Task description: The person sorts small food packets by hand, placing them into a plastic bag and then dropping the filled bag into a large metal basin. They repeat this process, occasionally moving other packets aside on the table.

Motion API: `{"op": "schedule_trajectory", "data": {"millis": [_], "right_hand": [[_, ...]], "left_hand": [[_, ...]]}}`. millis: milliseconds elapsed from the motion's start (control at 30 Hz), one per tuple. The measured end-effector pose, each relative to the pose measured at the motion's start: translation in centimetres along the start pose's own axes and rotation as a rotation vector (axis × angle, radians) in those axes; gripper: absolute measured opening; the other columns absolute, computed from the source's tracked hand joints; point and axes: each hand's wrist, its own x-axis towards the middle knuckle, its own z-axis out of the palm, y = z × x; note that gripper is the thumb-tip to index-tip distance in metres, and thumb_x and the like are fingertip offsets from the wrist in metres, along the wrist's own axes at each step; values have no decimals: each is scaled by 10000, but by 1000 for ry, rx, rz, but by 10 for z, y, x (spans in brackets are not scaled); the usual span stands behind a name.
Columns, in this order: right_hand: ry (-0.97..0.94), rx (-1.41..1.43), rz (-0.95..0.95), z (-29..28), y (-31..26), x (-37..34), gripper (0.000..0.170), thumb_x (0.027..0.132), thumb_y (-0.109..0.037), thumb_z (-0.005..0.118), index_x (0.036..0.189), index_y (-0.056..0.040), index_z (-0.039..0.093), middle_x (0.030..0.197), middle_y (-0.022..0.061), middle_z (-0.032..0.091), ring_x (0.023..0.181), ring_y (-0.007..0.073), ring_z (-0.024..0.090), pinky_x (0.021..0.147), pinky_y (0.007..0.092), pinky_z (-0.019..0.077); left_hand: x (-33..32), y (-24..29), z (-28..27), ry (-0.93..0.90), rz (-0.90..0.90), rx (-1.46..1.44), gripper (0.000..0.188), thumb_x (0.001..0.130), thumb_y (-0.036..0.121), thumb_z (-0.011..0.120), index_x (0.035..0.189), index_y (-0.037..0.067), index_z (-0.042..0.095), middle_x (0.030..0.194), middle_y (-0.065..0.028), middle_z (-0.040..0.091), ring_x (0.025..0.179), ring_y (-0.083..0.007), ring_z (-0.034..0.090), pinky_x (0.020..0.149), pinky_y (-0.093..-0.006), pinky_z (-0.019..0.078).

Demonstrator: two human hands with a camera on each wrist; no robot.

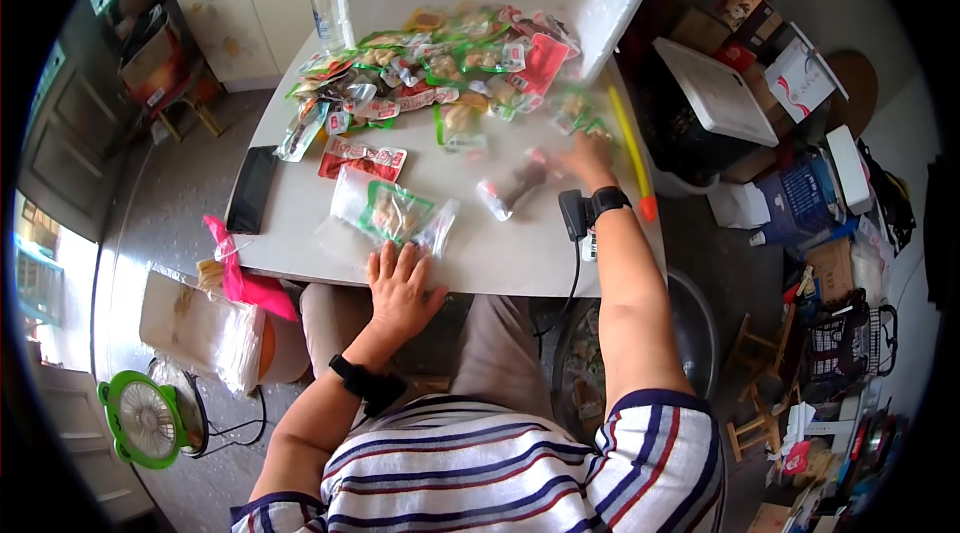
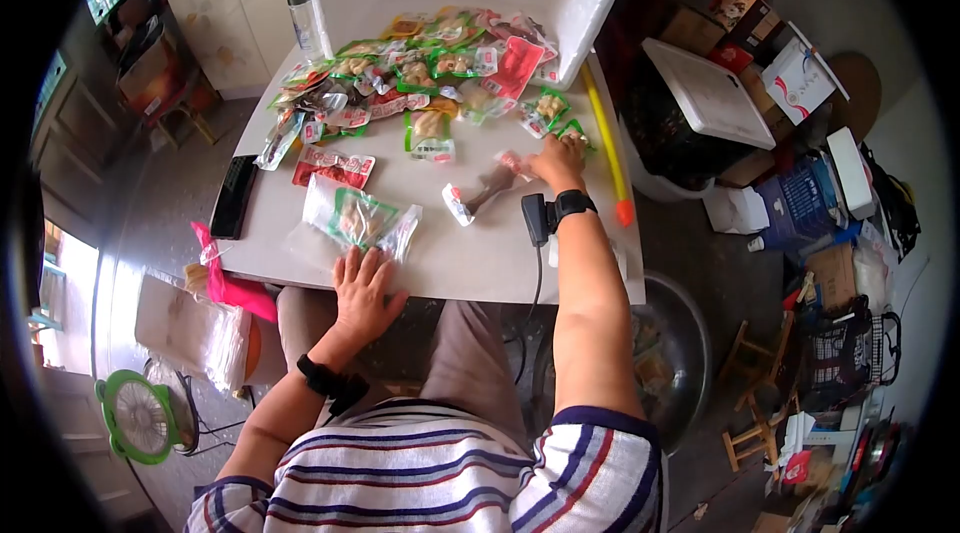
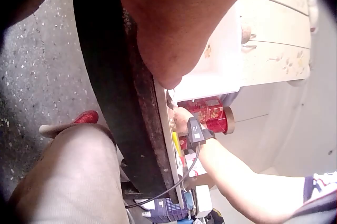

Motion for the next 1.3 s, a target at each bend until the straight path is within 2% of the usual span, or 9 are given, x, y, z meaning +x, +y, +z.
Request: {"op": "schedule_trajectory", "data": {"millis": [100, 133, 233, 300, 500, 733, 833, 967, 1300], "right_hand": [[-102, 173, -122, 11, 17, 2, 372, 603, -321, 600, 838, -39, 542, 882, 181, 538, 917, 335, 464, 801, 407, 370], [66, 218, -70, 6, 11, -2, 337, 595, -315, 616, 777, -40, 550, 831, 175, 541, 880, 328, 478, 755, 410, 391], [-47, 58, 236, -15, 6, -14, 567, 631, -383, 589, 1095, -102, 424, 1170, 103, 384, 1063, 274, 380, 780, 513, 338], [-159, 98, 333, -15, 5, -18, 616, 639, -397, 579, 1150, -114, 381, 1231, 102, 316, 1105, 288, 339, 818, 547, 291], [-207, 300, 240, 0, 20, -11, 549, 631, -247, 597, 1117, -94, 394, 1145, 167, 411, 1073, 322, 379, 811, 438, 369], [0, 619, 614, 29, 41, 1, 321, 611, -44, 495, 919, 29, 443, 892, 200, 515, 885, 288, 516, 750, 349, 402], [-163, 1000, 777, 24, 51, 7, 375, 619, -1, 540, 966, 29, 401, 858, 174, 529, 811, 291, 539, 698, 347, 442], [39, 1554, 703, 5, 56, 0, 393, 631, 41, 512, 1005, 35, 393, 912, 150, 491, 750, 222, 531, 587, 320, 455], [-431, 1987, 188, -117, -18, -85, 287, 670, 74, 445, 944, -11, 466, 865, 72, 513, 773, 147, 521, 711, 263, 438]], "left_hand": [[0, -2, 5, 41, 8, -17, 455, 620, 327, 598, 1000, 100, 493, 1105, -122, 421, 1079, -361, 310, 892, -489, 199], [-1, -4, 7, 51, 4, -26, 458, 612, 327, 603, 992, 96, 497, 1104, -119, 421, 1075, -360, 311, 888, -489, 203], [-2, -4, 5, 57, -13, -29, 446, 619, 350, 597, 977, 99, 507, 1094, -106, 435, 1076, -352, 318, 888, -481, 214], [-2, -6, 6, 65, -8, -34, 446, 621, 354, 594, 975, 97, 508, 1088, -107, 437, 1068, -353, 325, 884, -481, 220], [-8, -4, -6, 28, -5, 14, 424, 629, 359, 590, 949, 91, 516, 1057, -105, 440, 1055, -345, 328, 878, -475, 236], [-16, -10, -9, 77, 24, -42, 355, 622, 325, 602, 873, 88, 520, 1015, -98, 449, 1025, -323, 355, 880, -438, 255], [-15, -12, -11, 62, 36, -87, 349, 624, 306, 603, 881, 87, 516, 1014, -97, 452, 1027, -318, 355, 875, -429, 262], [-16, -14, -10, 70, 57, -83, 325, 619, 272, 604, 866, 80, 518, 1009, -97, 453, 1019, -315, 357, 862, -421, 274], [-5, -7, -35, 137, 55, -289, 437, 645, 132, 590, 1041, 40, 429, 1063, -161, 429, 1036, -343, 373, 864, -405, 309]]}}
